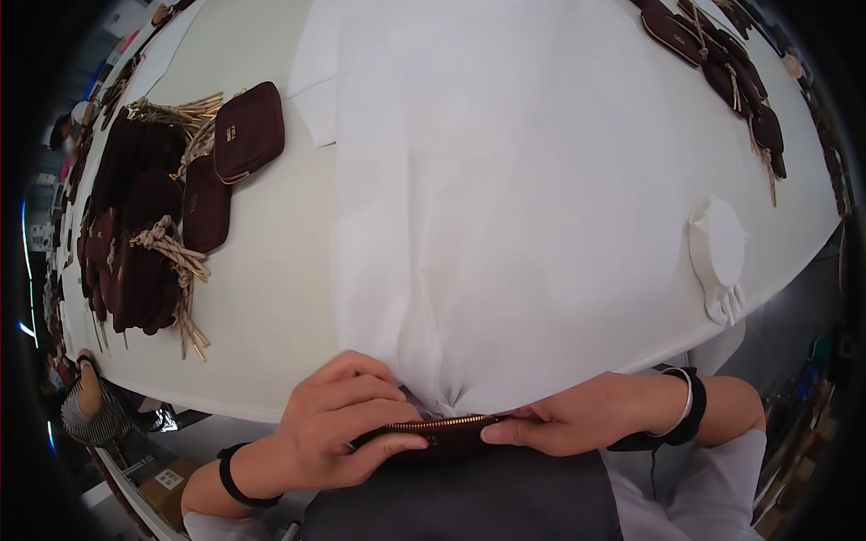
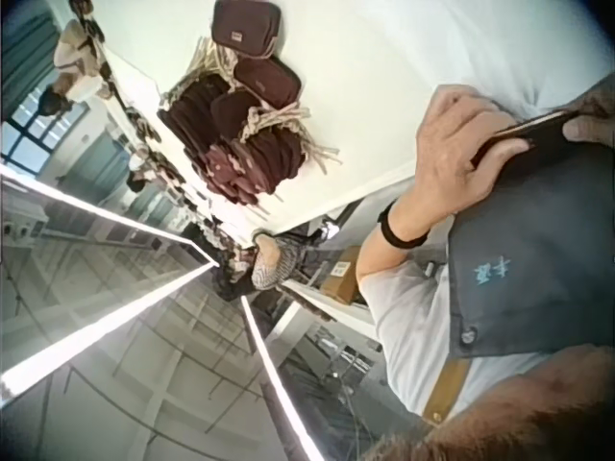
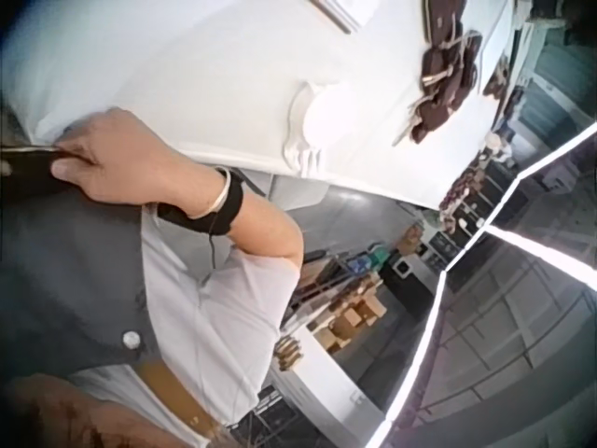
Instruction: The person places a white tissue paper into a small maroon pouch, zips it closed, and then uses a thin wooden stick to adjust the zipper. The person repeats this process with multiple pouches, inserting tissue paper and zipping them shut. The workspace is a large white table with stacks of pouches and tissue paper.
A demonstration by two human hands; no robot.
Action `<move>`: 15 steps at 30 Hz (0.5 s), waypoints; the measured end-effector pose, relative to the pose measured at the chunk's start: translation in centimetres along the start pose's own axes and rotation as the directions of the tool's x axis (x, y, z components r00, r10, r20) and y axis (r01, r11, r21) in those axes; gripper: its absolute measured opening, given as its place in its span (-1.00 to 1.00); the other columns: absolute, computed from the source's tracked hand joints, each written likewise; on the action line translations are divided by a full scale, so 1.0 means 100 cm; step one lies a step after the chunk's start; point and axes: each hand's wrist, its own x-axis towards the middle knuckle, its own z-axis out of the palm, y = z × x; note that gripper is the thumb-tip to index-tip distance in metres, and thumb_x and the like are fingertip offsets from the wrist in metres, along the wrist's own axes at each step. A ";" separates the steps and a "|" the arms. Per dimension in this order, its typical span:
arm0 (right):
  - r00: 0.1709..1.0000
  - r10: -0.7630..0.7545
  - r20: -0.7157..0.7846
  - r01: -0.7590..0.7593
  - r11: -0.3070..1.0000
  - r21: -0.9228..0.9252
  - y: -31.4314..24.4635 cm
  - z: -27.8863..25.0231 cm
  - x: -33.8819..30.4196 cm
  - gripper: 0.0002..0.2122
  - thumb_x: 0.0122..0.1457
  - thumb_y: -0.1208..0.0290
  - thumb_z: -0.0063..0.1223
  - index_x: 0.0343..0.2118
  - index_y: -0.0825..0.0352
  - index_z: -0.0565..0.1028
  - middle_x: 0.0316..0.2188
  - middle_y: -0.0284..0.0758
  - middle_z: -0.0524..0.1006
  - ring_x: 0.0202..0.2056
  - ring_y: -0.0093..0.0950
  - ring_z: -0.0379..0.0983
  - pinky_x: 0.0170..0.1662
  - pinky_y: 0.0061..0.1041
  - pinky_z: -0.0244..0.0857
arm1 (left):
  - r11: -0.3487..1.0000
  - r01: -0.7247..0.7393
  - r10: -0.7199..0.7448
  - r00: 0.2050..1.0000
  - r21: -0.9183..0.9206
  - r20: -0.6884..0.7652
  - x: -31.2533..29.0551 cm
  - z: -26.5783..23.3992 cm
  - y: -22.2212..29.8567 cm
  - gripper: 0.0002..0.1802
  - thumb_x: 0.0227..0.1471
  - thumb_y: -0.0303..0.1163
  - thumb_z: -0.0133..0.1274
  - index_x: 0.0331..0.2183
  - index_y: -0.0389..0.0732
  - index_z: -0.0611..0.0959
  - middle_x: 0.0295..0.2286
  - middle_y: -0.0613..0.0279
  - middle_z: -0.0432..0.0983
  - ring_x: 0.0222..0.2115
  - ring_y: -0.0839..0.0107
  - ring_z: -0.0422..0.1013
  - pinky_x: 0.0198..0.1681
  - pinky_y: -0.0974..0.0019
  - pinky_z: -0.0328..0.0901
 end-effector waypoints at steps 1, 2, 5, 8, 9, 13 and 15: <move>0.998 0.059 0.021 -0.060 0.998 0.026 0.000 -0.002 -0.001 -0.68 0.35 0.18 -0.04 0.01 0.27 0.53 -0.50 -0.31 0.52 -0.46 -0.41 0.41 -0.31 -0.43 0.32 | 0.985 -0.041 0.051 0.997 0.167 -0.056 0.000 -0.008 0.003 -0.71 -0.22 -0.22 0.44 -0.45 -0.15 0.72 -0.51 0.27 0.52 -0.52 0.36 0.43 -0.49 0.33 0.32; 0.992 0.117 0.045 -0.119 0.992 0.048 -0.001 -0.003 -0.001 -0.65 0.37 0.15 -0.06 0.04 0.27 0.53 -0.52 -0.33 0.52 -0.49 -0.45 0.39 -0.34 -0.47 0.30 | 0.941 -0.070 0.111 0.988 0.332 -0.106 -0.002 -0.014 0.003 -0.68 -0.26 -0.20 0.47 -0.45 -0.14 0.73 -0.50 0.29 0.51 -0.52 0.38 0.41 -0.49 0.34 0.30; 0.981 0.160 0.111 -0.168 0.984 0.063 -0.002 -0.004 0.002 -0.63 0.38 0.12 -0.09 0.05 0.28 0.52 -0.52 -0.33 0.51 -0.49 -0.47 0.37 -0.33 -0.46 0.29 | 0.982 0.109 -0.085 0.985 0.156 -0.153 -0.032 -0.009 -0.002 -0.65 -0.41 -0.30 0.52 -0.47 -0.15 0.73 -0.49 0.31 0.49 -0.53 0.46 0.39 -0.53 0.43 0.27; 0.980 0.172 0.103 -0.181 0.980 0.086 -0.010 -0.003 0.005 -0.69 0.34 0.17 -0.03 -0.11 0.32 0.55 -0.53 -0.20 0.54 -0.45 -0.26 0.49 -0.30 -0.34 0.36 | 0.980 0.194 -0.183 0.961 0.035 -0.205 -0.043 -0.004 0.000 -0.68 -0.39 -0.38 0.50 -0.47 -0.16 0.73 -0.46 0.28 0.53 -0.51 0.46 0.43 -0.53 0.43 0.30; 0.999 0.027 -0.048 -0.027 1.000 -0.006 -0.004 0.003 0.007 -0.71 0.33 0.18 -0.01 -0.14 0.32 0.56 -0.54 -0.21 0.54 -0.46 -0.27 0.49 -0.31 -0.35 0.36 | 0.979 0.204 -0.196 0.954 0.013 -0.227 -0.045 -0.002 0.001 -0.69 -0.38 -0.40 0.49 -0.46 -0.17 0.73 -0.45 0.28 0.54 -0.50 0.45 0.45 -0.52 0.43 0.31; 0.916 -0.261 -0.304 0.204 0.957 -0.205 0.014 0.030 0.006 -0.74 0.29 0.20 0.06 -0.28 0.32 0.58 -0.56 -0.26 0.54 -0.50 -0.31 0.48 -0.38 -0.39 0.34 | 0.984 0.165 -0.174 0.966 -0.060 -0.193 -0.046 0.002 -0.009 -0.77 -0.22 -0.48 0.41 -0.41 -0.19 0.71 -0.46 0.27 0.57 -0.50 0.44 0.47 -0.49 0.41 0.35; 0.937 -0.210 -0.279 0.149 0.963 -0.224 0.008 0.027 0.005 -0.76 0.28 0.21 0.07 -0.32 0.31 0.59 -0.61 -0.28 0.52 -0.56 -0.31 0.46 -0.46 -0.37 0.30 | 0.987 0.129 -0.143 0.975 -0.093 -0.170 -0.044 0.003 -0.013 -0.79 -0.15 -0.50 0.37 -0.38 -0.20 0.69 -0.48 0.27 0.56 -0.52 0.44 0.47 -0.50 0.41 0.33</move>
